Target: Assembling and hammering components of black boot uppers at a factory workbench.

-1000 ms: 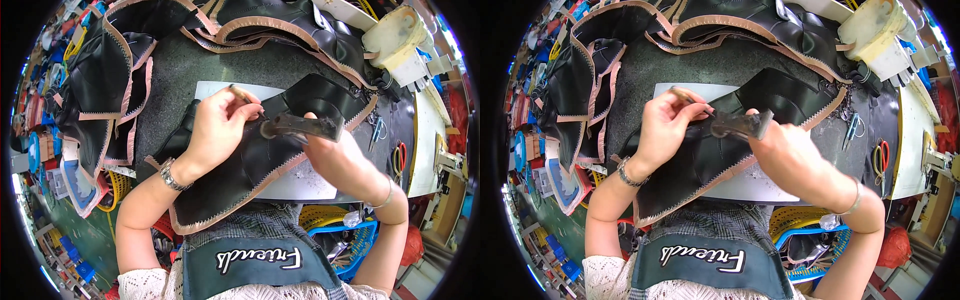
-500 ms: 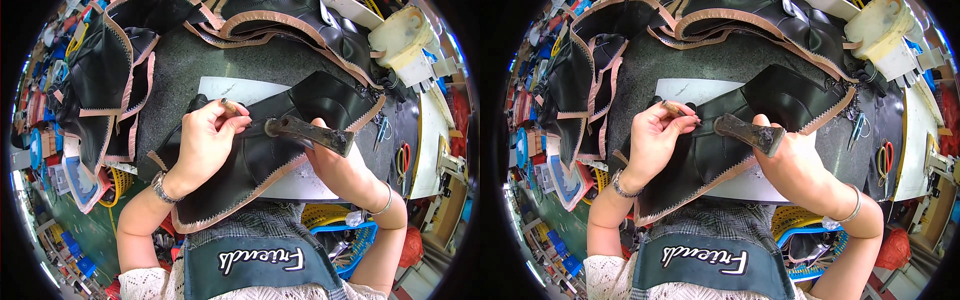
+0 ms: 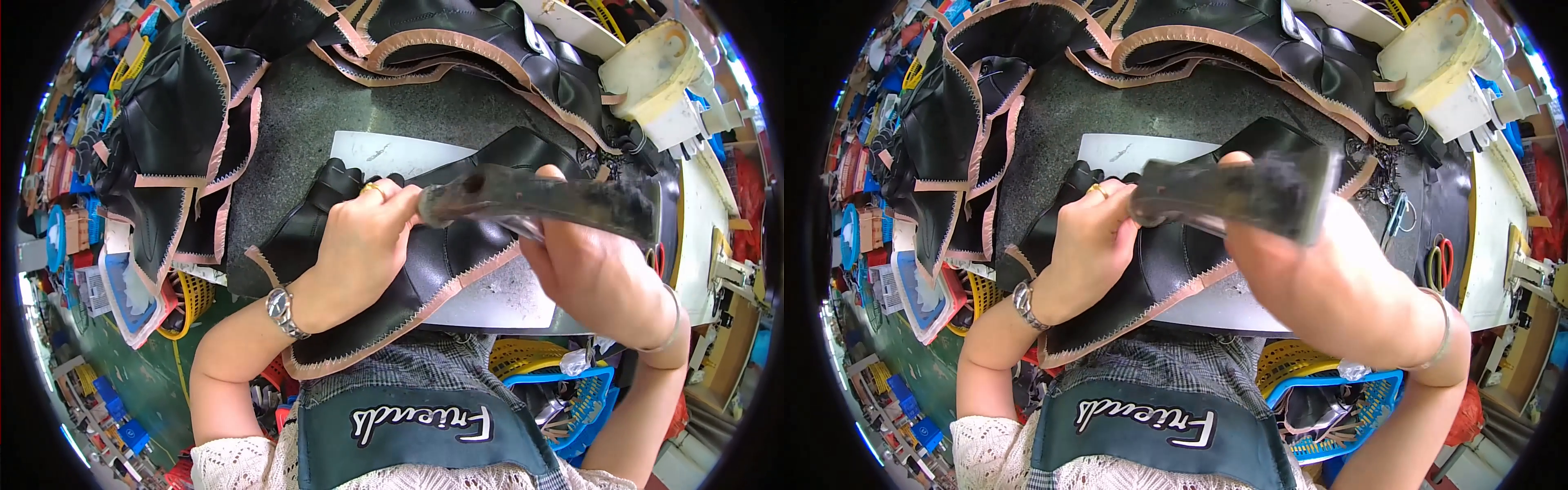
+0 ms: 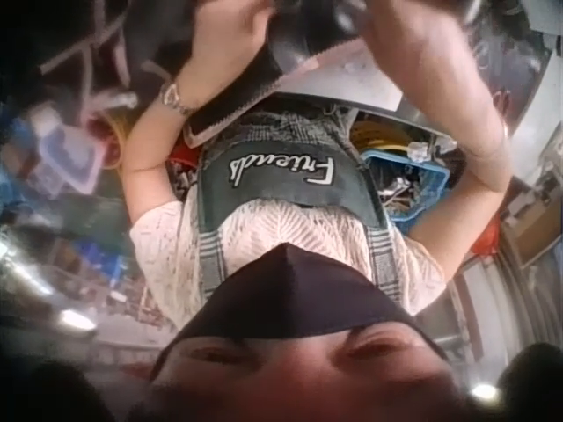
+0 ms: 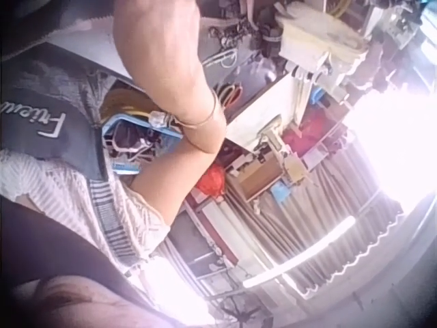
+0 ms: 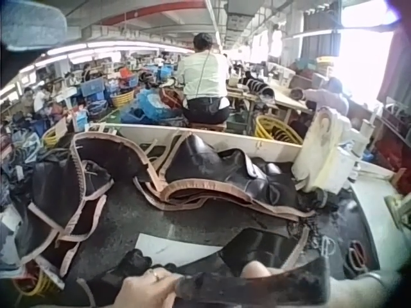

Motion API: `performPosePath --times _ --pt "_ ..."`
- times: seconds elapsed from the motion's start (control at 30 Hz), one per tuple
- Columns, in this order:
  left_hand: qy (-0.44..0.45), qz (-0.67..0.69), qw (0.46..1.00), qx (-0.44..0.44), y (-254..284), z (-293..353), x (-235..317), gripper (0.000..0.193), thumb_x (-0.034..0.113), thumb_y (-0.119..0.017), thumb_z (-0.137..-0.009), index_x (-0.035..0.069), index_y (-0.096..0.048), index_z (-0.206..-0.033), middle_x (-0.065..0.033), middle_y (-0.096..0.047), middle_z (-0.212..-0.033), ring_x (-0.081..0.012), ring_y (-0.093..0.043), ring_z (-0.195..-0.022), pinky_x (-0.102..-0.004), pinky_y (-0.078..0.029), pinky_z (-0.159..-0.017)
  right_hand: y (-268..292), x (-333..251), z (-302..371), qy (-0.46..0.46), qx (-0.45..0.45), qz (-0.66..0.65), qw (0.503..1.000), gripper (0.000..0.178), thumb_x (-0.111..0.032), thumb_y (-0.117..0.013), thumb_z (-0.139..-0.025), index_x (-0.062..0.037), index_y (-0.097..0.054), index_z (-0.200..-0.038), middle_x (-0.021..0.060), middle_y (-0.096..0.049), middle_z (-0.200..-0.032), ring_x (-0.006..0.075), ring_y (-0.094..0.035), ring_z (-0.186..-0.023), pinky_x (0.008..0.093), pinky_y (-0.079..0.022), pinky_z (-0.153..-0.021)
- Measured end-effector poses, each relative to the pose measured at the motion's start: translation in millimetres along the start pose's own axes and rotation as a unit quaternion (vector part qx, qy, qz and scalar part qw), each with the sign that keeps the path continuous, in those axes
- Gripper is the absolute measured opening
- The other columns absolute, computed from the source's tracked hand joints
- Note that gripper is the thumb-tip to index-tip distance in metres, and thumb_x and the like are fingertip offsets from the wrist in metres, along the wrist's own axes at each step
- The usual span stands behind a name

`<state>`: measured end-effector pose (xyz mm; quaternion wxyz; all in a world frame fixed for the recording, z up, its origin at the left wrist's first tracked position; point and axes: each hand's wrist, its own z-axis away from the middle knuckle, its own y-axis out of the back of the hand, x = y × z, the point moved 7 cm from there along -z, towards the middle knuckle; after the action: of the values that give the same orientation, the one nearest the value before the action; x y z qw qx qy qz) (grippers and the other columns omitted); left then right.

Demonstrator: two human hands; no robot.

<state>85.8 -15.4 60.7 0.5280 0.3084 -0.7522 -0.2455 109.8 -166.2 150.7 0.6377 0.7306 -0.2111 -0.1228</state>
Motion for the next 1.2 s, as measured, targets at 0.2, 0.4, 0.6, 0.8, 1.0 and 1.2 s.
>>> performPosePath --times 0.2,0.4,0.6,0.8,1.0,1.2 --pt "0.264 0.348 0.899 0.017 -12 9 -47 0.005 -0.001 -0.063 -0.086 -0.004 -0.066 -0.089 -0.0111 -0.07 -0.076 -0.0108 -0.068 -0.069 -0.025 -0.054 -0.063 -15 24 9 -0.118 -0.048 -0.248 0.96 0.017 -0.008 -0.066 -0.086 0.0035 -0.059 -0.096 0.0176 -0.059 -0.08 0.0312 -0.053 -0.066 0.0345 -0.044 -0.063" --pt "0.253 0.268 0.929 -0.037 -10 3 -41 0.006 -0.004 -0.064 -0.086 -0.004 -0.068 -0.092 -0.0062 -0.069 -0.085 -0.0094 -0.065 -0.078 -0.0232 -0.056 -0.074 -9 40 12 -0.175 0.05 -0.27 0.946 0.015 -0.002 -0.065 -0.087 0.0046 -0.06 -0.099 0.0145 -0.061 -0.079 0.024 -0.052 -0.064 0.0306 -0.044 -0.063" --pt "0.175 0.184 0.967 -0.014 -5 -1 -26 0.005 -0.002 -0.069 -0.083 -0.003 -0.07 -0.088 -0.0059 -0.071 -0.078 -0.0078 -0.065 -0.075 -0.0235 -0.052 -0.067 17 44 8 -0.215 0.089 -0.266 0.936 0.018 -0.007 -0.071 -0.087 0.0016 -0.061 -0.099 -0.0002 -0.057 -0.078 0.0046 -0.046 -0.068 0.0203 -0.039 -0.06" --pt "0.024 0.068 0.997 0.035 -7 0 -1 0.008 0.0 -0.072 -0.078 -0.002 -0.066 -0.083 -0.0118 -0.067 -0.074 -0.0228 -0.064 -0.064 -0.0308 -0.05 -0.059 55 50 7 -0.125 0.313 -0.312 0.888 0.013 -0.004 -0.068 -0.089 -0.0004 -0.06 -0.098 -0.0049 -0.056 -0.078 0.001 -0.046 -0.064 0.0167 -0.036 -0.056" --pt "-0.014 -0.006 0.999 0.035 2 2 2 0.005 0.001 -0.067 -0.084 -0.002 -0.064 -0.086 -0.0123 -0.066 -0.076 -0.0204 -0.064 -0.067 -0.0321 -0.051 -0.06 -13 18 6 -0.071 -0.174 -0.077 0.979 0.037 -0.015 -0.064 -0.086 -0.002 -0.057 -0.12 0.0148 -0.063 -0.1 0.0266 -0.063 -0.073 0.0327 -0.049 -0.061" --pt "0.053 0.183 0.977 0.098 65 -36 -22 0.03 0.025 -0.066 -0.092 0.0 -0.05 -0.093 -0.0119 -0.059 -0.077 -0.0182 -0.06 -0.073 -0.0287 -0.048 -0.068 -69 10 51 -0.09 -0.129 -0.172 0.972 0.034 -0.004 -0.059 -0.083 0.0068 -0.05 -0.114 0.0204 -0.06 -0.073 0.0376 -0.063 -0.061 0.0427 -0.051 -0.05"
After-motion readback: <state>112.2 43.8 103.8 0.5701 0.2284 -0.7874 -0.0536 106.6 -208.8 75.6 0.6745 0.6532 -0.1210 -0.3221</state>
